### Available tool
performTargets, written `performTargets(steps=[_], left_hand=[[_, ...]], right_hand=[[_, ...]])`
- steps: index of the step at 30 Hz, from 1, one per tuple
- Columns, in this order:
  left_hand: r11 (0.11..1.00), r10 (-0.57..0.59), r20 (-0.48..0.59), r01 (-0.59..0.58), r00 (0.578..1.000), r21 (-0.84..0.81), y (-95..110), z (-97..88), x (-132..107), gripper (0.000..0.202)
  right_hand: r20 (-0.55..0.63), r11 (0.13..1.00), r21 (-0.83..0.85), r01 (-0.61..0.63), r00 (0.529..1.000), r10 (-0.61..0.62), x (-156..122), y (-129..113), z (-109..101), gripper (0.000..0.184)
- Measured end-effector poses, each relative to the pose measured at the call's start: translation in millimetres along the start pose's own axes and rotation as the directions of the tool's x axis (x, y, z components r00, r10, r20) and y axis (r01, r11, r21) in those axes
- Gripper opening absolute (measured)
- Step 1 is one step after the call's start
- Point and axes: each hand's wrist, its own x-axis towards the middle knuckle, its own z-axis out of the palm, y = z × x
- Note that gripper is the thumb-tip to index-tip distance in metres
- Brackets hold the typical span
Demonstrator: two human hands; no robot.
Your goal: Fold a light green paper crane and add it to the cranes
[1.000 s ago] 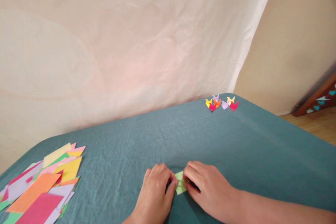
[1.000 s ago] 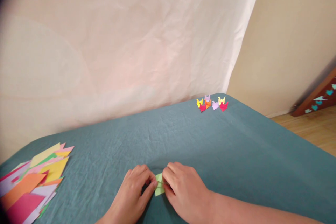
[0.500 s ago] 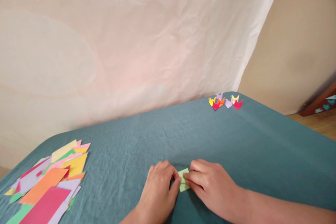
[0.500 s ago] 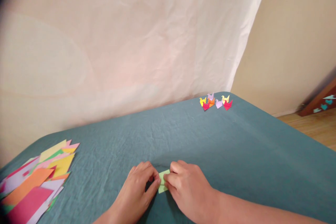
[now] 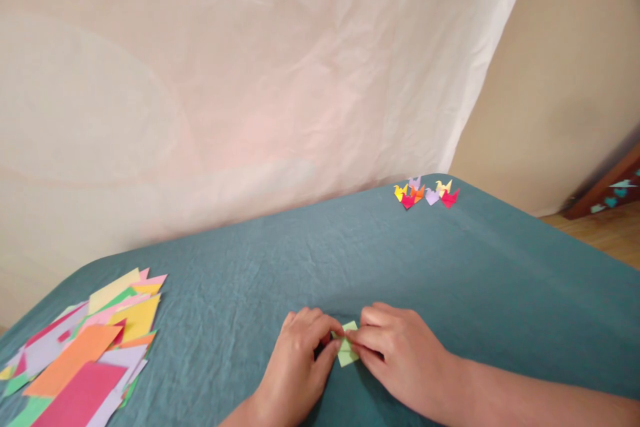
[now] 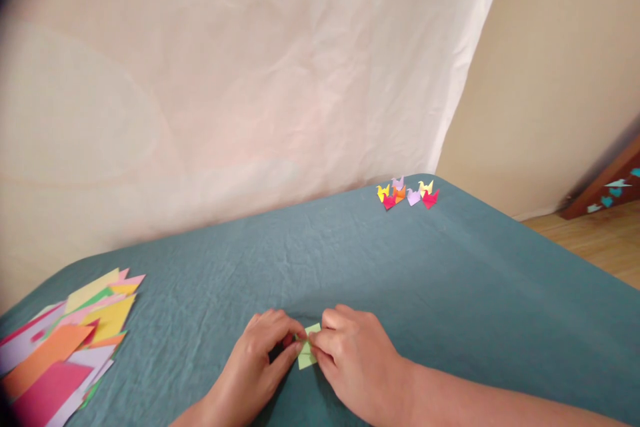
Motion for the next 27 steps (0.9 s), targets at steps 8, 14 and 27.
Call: performTargets(steps=[8, 14, 27], left_hand=[[0.999, 0.033, 0.003, -0.033, 0.999, 0.027, -3, 2.5, 1, 0.014], [0.99, 0.066, 0.033, -0.07, 0.997, 0.125, -1, 0.4, -2, 0.015], [0.974, 0.084, 0.074, -0.097, 0.994, 0.205, -1, 1.7, 0, 0.019]], right_hand=[[0.089, 0.963, -0.112, 0.244, 0.968, -0.235, -6, -4, -25, 0.013], [0.058, 0.84, -0.405, 0.361, 0.927, -0.37, -21, -10, -2, 0.034], [0.056, 0.833, -0.455, 0.315, 0.944, -0.326, -23, -10, 5, 0.039]])
